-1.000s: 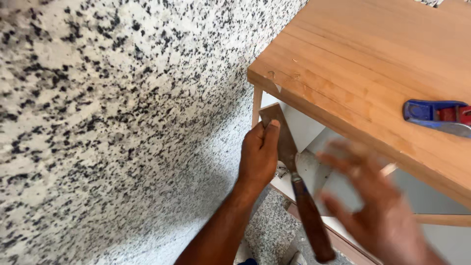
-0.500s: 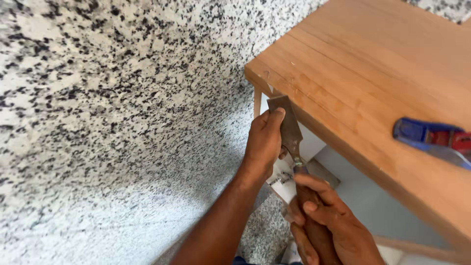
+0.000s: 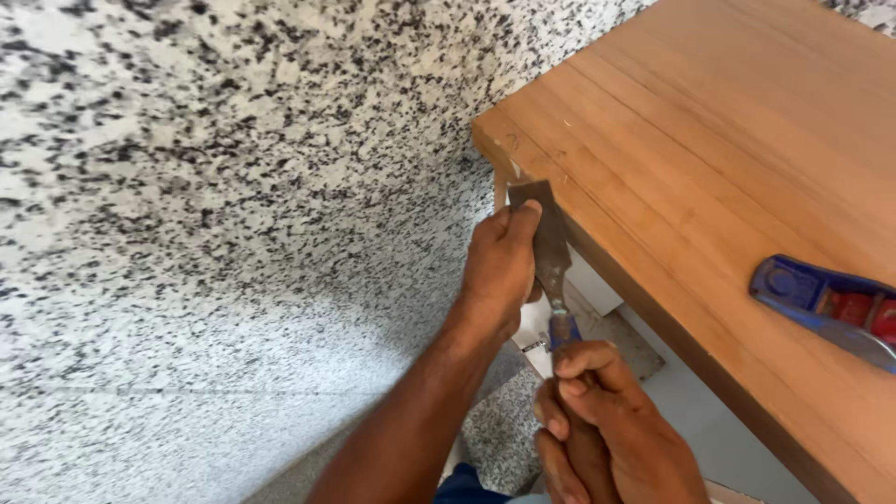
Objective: The person uses a metal scraper to remove material from the edge of a wooden counter, then switches to a hand plane to smooth the surface. The person works along the length of the counter, removing wood shavings and refining the edge.
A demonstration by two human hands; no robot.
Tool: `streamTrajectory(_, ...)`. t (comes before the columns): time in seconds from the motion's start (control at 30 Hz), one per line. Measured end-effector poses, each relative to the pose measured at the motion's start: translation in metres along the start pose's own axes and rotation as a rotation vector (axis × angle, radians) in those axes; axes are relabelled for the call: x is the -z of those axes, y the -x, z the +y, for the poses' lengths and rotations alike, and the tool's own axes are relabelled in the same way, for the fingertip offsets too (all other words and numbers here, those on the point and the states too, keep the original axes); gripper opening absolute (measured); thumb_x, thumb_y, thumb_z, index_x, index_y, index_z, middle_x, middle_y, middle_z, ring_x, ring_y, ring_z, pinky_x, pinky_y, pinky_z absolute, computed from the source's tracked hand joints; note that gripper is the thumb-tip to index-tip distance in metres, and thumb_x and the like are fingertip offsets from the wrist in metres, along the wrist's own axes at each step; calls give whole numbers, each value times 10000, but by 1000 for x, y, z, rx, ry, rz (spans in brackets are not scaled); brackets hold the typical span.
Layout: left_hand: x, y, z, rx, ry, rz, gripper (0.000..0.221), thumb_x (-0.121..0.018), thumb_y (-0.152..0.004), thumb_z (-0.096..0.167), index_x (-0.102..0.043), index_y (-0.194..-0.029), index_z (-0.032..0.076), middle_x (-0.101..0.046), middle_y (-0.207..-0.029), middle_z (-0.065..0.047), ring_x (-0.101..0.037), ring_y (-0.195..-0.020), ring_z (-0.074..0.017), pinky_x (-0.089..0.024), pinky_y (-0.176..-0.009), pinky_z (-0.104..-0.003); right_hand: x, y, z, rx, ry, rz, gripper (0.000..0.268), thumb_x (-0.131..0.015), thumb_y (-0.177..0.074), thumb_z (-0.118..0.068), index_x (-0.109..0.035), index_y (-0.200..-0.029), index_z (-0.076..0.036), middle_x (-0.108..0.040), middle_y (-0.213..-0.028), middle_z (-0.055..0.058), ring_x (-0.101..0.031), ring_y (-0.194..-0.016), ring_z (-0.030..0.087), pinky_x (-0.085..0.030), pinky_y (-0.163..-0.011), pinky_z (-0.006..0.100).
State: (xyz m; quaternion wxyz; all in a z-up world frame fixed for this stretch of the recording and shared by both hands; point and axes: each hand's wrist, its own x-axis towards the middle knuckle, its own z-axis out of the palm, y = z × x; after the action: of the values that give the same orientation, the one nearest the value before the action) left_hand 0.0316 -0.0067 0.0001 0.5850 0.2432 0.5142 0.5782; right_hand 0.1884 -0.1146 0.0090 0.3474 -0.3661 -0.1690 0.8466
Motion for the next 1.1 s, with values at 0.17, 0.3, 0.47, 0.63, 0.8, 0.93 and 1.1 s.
streamTrajectory(0.17, 4, -1, -1, -39, 26, -44, 328, -535, -1020, 317, -554, -771, 105, -524, -577, 16, -390, -392, -69, -266, -329, -266, 1, -3, 10, 36, -47, 128, 69, -481, -975, -42, -485, -1044, -43, -455, -828, 113, -459, -508, 170, -385, -367, 324)
streamTrajectory(0.3, 5, -4, -4, -3, 12, -14, 324, -543, -1010, 328, -554, -768, 112, -512, -571, 30, -390, -399, -61, -269, -331, -263, 11, -6, 15, 79, -320, -322, 63, -525, -1101, -62, -520, -1159, -36, -500, -847, 167, -448, -501, 174, -428, -413, 308)
streamTrajectory(0.47, 8, -4, 0, 31, -20, 8, 335, -558, -1011, 351, -533, -763, 126, -497, -578, 42, -411, -415, -54, -299, -349, -252, 11, -5, 21, 88, -98, -49, 83, -533, -1050, -60, -522, -1131, -77, -485, -861, 144, -470, -637, 165, -417, -444, 319)
streamTrajectory(0.63, 10, -4, -1, 2, -11, -14, 333, -554, -1005, 339, -542, -747, 129, -502, -572, 45, -387, -410, -49, -278, -344, -253, -1, -2, 19, 79, -121, -86, 91, -523, -1006, -133, -532, -1093, -108, -491, -776, 148, -405, -392, 197, -393, -322, 324)
streamTrajectory(0.8, 9, -6, -5, 6, 38, -28, 321, -550, -1004, 312, -543, -740, 130, -505, -566, 40, -403, -408, -53, -274, -343, -269, -10, -4, 15, 56, -25, 22, 110, -510, -941, -162, -531, -1036, -111, -479, -725, 148, -396, -312, 197, -360, -257, 321)
streamTrajectory(0.93, 15, -3, -7, -28, 36, -41, 361, -564, -1028, 306, -511, -725, 118, -451, -553, 43, -349, -391, -51, -236, -328, -274, -9, -3, 18, 104, -104, -87, 101, -510, -993, -163, -522, -1079, -111, -475, -750, 145, -388, -324, 182, -370, -259, 323)
streamTrajectory(1.1, 16, -8, -3, -8, 7, -37, 337, -541, -1007, 306, -539, -733, 110, -492, -554, 38, -358, -384, -53, -232, -327, -275, -6, -3, 16, 86, -32, -107, 109, -497, -996, -207, -527, -1085, -151, -483, -756, 136, -408, -318, 199, -401, -274, 354)
